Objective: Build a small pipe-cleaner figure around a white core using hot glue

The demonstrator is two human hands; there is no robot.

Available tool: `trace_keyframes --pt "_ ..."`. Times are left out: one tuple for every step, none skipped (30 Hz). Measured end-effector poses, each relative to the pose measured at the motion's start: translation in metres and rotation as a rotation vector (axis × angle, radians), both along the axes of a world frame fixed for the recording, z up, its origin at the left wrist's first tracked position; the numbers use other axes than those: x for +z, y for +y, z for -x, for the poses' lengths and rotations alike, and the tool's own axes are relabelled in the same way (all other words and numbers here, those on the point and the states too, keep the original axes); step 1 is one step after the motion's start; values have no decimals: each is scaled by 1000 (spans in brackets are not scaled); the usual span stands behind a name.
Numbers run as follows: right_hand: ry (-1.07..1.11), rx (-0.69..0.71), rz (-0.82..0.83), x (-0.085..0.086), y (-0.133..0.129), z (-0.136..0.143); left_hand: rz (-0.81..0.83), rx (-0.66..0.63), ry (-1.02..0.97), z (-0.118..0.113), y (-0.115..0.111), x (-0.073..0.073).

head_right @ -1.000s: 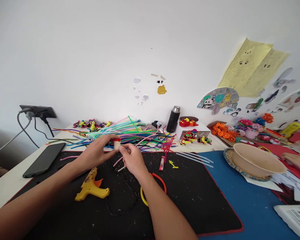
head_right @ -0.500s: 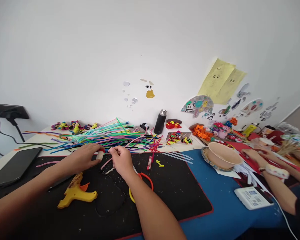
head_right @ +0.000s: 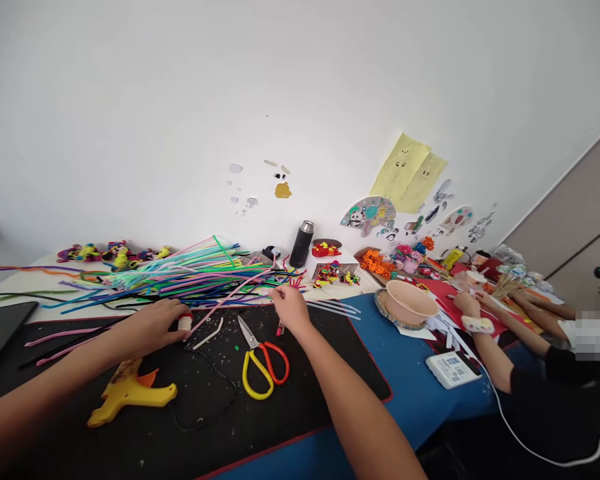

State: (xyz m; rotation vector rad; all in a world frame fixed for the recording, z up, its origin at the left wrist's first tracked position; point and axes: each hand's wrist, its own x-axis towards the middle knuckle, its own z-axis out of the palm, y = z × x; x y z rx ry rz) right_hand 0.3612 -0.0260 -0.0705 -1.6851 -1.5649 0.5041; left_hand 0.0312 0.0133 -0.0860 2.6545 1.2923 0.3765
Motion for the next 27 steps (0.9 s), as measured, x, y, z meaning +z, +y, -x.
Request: trace_keyframes --pt "-15 -27 13 -2 -1 -12 1 -3 -2 0 1 -2" --pt "-33 -52 29 -4 -1 -23 1 -6 -5 0 2 -3" --pt "-55 -74 47 -6 -2 -33 2 -8 -8 0 3 -3" --pt "-79 -95 66 -8 -3 -41 2 -8 -12 0 3 -4" --pt "-103 -113 86 -10 -4 -47 3 -7 -14 0 3 -4" --pt "-129 -129 106 -11 -4 -52 4 -6 -15 0 3 -3" --pt "-157 -141 126 -13 -4 -56 7 -5 -11 0 3 -2" --pt "-185 -149 145 -15 -3 -58 12 -4 -3 -1 2 0" --pt "-213 -154 165 -17 -2 -59 20 -5 10 -2 1 2" --pt "-239 -156 184 -18 0 -59 29 -5 25 -2 -1 5" --pt "-263 -155 202 -20 2 -58 38 -6 40 -3 -3 8" --pt "-282 -153 218 -21 5 -56 44 -5 51 -4 -4 10" --pt "-296 -148 231 -22 8 -53 48 -4 59 -5 -6 12" --pt "-306 -141 240 -23 11 -50 51 -2 64 -5 -6 13" --pt "-313 -133 246 -24 15 -46 51 -1 65 -5 -7 13" --pt "-317 -123 247 -24 17 -42 50 0 62 -5 -7 13" --pt "-319 -112 245 -25 20 -38 50 1 57 -5 -6 12" --pt "-320 -102 238 -25 21 -33 49 1 52 -5 -6 11" --pt "-320 -89 226 -25 22 -29 47 1 49 -5 -5 10" --pt "-322 -78 210 -25 22 -25 43 0 49 -5 -4 9" --pt "-324 -65 193 -25 21 -21 40 -2 55 -5 -4 8" --pt "-327 -52 177 -25 19 -18 37 -3 62 -5 -3 7" --pt "-332 -39 165 -24 17 -16 33 -5 67 -5 -3 6" --pt "-339 -28 155 -24 14 -14 30 -8 64 -5 -2 5" --pt "-346 -20 148 -24 11 -14 27 -11 55 -5 -2 4" --pt "-353 -17 142 -23 8 -14 24 -14 41 -4 -2 3" --pt "-359 -21 138 -22 5 -16 21 -16 27 -4 -1 2"
